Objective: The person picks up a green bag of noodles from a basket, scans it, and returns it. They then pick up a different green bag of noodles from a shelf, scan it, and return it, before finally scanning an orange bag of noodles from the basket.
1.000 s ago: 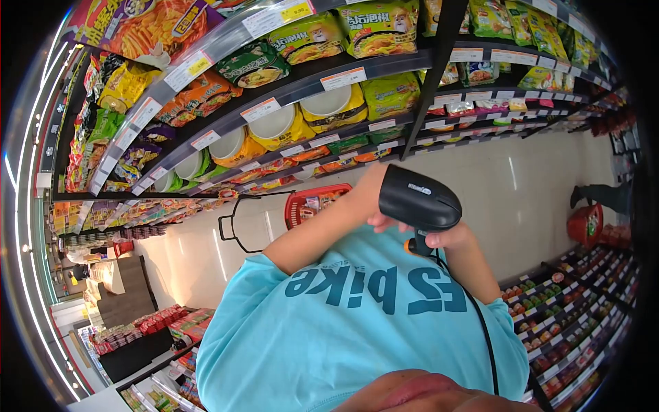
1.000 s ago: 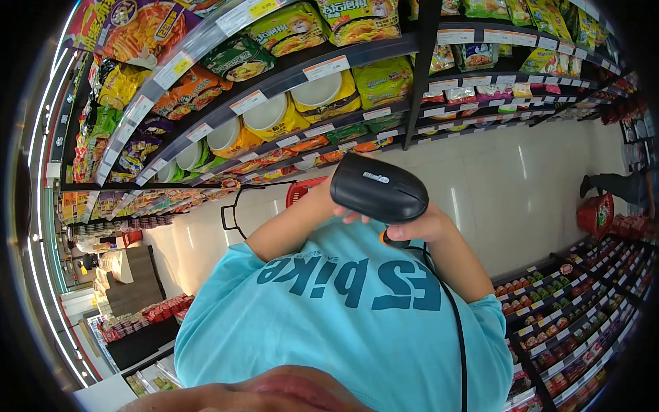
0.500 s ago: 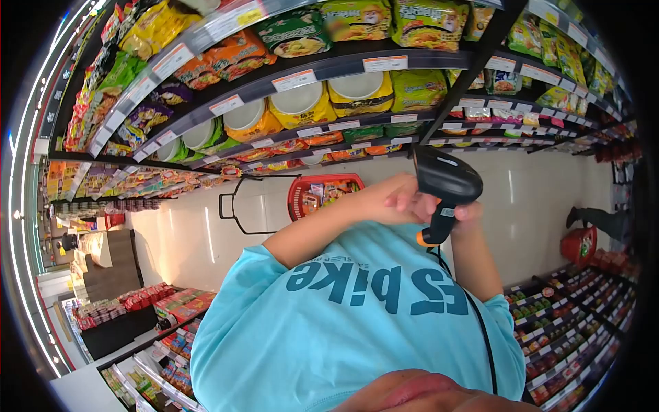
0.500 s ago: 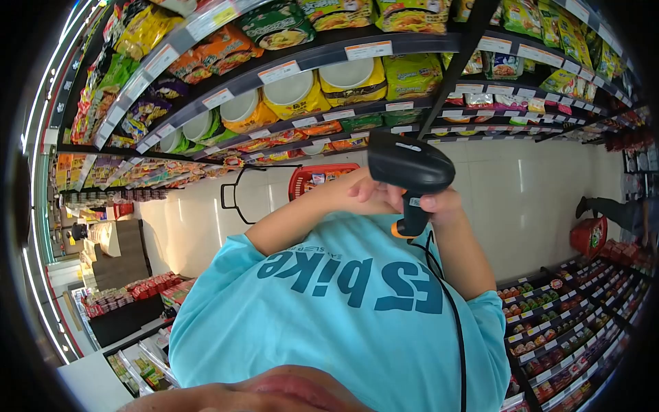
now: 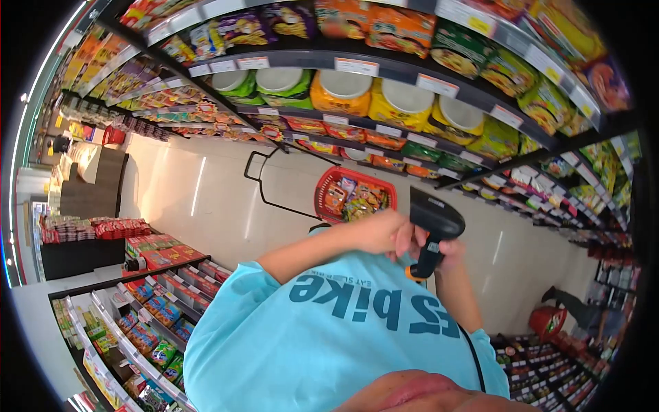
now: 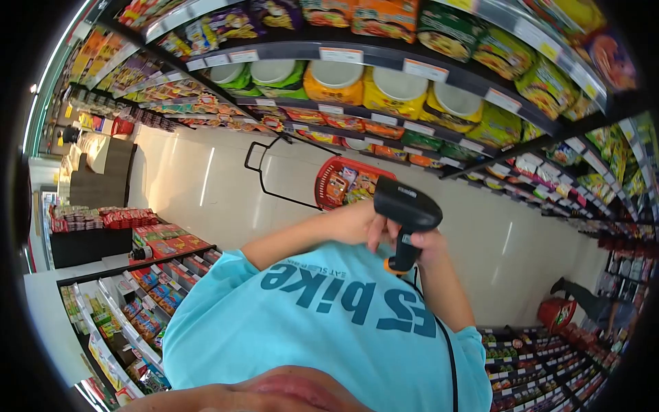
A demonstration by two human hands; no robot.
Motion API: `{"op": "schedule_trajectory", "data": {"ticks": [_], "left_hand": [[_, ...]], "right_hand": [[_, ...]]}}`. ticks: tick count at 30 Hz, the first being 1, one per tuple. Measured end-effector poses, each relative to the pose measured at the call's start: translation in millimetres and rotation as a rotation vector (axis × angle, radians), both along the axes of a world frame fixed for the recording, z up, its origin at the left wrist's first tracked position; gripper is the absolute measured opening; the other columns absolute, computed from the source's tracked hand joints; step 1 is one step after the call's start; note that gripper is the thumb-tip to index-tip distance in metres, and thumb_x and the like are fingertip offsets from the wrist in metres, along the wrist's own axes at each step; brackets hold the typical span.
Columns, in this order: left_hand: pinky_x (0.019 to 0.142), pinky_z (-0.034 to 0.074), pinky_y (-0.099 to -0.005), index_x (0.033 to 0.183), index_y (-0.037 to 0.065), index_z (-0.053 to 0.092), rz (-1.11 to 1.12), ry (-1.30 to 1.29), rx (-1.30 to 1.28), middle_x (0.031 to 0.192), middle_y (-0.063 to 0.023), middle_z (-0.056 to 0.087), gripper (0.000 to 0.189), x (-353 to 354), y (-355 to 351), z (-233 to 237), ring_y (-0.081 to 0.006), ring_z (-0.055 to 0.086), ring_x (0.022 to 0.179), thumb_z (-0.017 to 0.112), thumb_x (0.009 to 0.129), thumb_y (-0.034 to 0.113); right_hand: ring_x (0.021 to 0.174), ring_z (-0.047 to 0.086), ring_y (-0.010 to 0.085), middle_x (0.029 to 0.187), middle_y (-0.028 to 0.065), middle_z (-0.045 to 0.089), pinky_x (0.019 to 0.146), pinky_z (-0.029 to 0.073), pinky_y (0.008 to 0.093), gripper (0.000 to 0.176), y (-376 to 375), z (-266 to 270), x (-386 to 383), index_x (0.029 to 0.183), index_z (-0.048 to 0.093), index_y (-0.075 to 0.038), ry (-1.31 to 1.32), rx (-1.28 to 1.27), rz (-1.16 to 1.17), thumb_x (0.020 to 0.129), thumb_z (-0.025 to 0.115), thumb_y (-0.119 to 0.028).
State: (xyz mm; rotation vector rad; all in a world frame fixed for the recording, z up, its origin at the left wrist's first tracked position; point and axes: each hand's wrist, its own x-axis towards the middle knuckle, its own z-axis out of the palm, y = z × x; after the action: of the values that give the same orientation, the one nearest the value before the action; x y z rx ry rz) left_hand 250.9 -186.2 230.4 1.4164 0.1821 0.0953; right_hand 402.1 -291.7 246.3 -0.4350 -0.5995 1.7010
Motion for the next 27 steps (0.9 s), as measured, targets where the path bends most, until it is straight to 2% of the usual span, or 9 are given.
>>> {"op": "schedule_trajectory", "data": {"ticks": [2,5,9,12,14,17,18,24,27], "left_hand": [[0.053,0.055,-0.0309,0.101,0.0,0.062,-0.034,0.209,-0.094,0.08,-0.0106,0.069,0.019,-30,7,12,-0.0186,0.069,0.066,0.057,0.082,0.002],[0.071,0.053,-0.0307,0.099,0.005,0.056,0.027,-0.018,0.228,0.067,-0.0035,0.062,0.013,-68,10,-33,-0.0163,0.065,0.073,0.064,0.09,0.01],[0.07,0.051,-0.0306,0.101,0.005,0.057,-0.015,-0.018,0.334,0.078,-0.0036,0.064,0.014,-110,30,-14,-0.0175,0.064,0.075,0.063,0.089,0.008],[0.069,0.049,-0.0304,0.102,0.004,0.058,0.002,0.178,0.278,0.081,-0.0042,0.064,0.015,-135,41,-23,-0.0154,0.063,0.075,0.06,0.087,0.006],[0.069,0.049,-0.0304,0.104,0.004,0.059,0.111,0.335,0.119,0.082,-0.0048,0.064,0.018,-147,46,-52,-0.0125,0.061,0.075,0.059,0.086,0.005],[0.069,0.049,-0.0323,0.102,0.004,0.06,0.2,0.351,0.183,0.082,-0.0072,0.064,0.017,-159,56,-93,-0.0155,0.061,0.076,0.06,0.085,0.005],[0.069,0.049,-0.0334,0.1,0.004,0.06,0.266,0.355,0.222,0.084,-0.0096,0.064,0.016,-162,55,-118,-0.0194,0.063,0.077,0.059,0.084,0.005],[0.061,0.05,-0.0316,0.106,0.004,0.056,0.474,0.397,0.086,0.086,-0.0074,0.061,0.015,-191,39,-302,-0.0148,0.059,0.068,0.045,0.096,0.006],[0.05,0.044,-0.031,0.11,0.007,0.052,0.414,0.658,-0.188,0.08,-0.0049,0.055,0.023,-198,41,-295,-0.0128,0.051,0.059,0.041,0.092,-0.002]], "right_hand": [[0.089,0.064,0.0344,0.09,0.0239,0.064,0.094,0.046,0.0433,0.044,8,1,-26,0.083,0.058,-0.001,-0.078,0.002,0.018,0.068,0.069,-0.041],[0.094,0.063,0.0342,0.089,0.0243,0.063,0.089,0.047,0.0405,0.045,15,-4,-64,0.087,0.058,0.0,-0.109,-0.044,-0.009,0.067,0.069,-0.039],[0.094,0.063,0.0338,0.096,0.023,0.062,0.091,0.046,0.044,0.039,18,-8,-103,0.095,0.056,-0.002,-0.053,-0.093,-0.041,0.077,0.066,-0.035],[0.09,0.063,0.0331,0.097,0.0199,0.063,0.095,0.043,0.0499,0.039,15,-31,-113,0.099,0.056,-0.004,0.013,-0.141,-0.156,0.081,0.062,-0.038],[0.089,0.062,0.0295,0.097,0.0144,0.063,0.091,0.043,0.0492,0.037,12,-32,-116,0.101,0.055,-0.007,0.026,-0.179,-0.172,0.083,0.06,-0.04],[0.084,0.059,0.0274,0.089,0.0093,0.059,0.086,0.045,0.047,0.035,2,-55,-118,0.097,0.055,-0.008,0.284,-0.423,-0.332,0.085,0.058,-0.041],[0.08,0.057,0.026,0.088,0.0074,0.058,0.084,0.045,0.0458,0.035,-2,-66,-117,0.097,0.055,-0.009,0.338,-0.483,-0.366,0.085,0.058,-0.041],[0.078,0.054,0.0209,0.084,0.0044,0.058,0.081,0.043,0.0397,0.029,-24,-125,-100,0.095,0.058,-0.011,0.425,-0.788,-0.471,0.086,0.058,-0.039],[0.078,0.053,0.0195,0.085,0.0036,0.058,0.082,0.041,0.0372,0.028,-29,-141,-90,0.094,0.059,-0.011,0.445,-0.847,-0.471,0.086,0.059,-0.038]]}}
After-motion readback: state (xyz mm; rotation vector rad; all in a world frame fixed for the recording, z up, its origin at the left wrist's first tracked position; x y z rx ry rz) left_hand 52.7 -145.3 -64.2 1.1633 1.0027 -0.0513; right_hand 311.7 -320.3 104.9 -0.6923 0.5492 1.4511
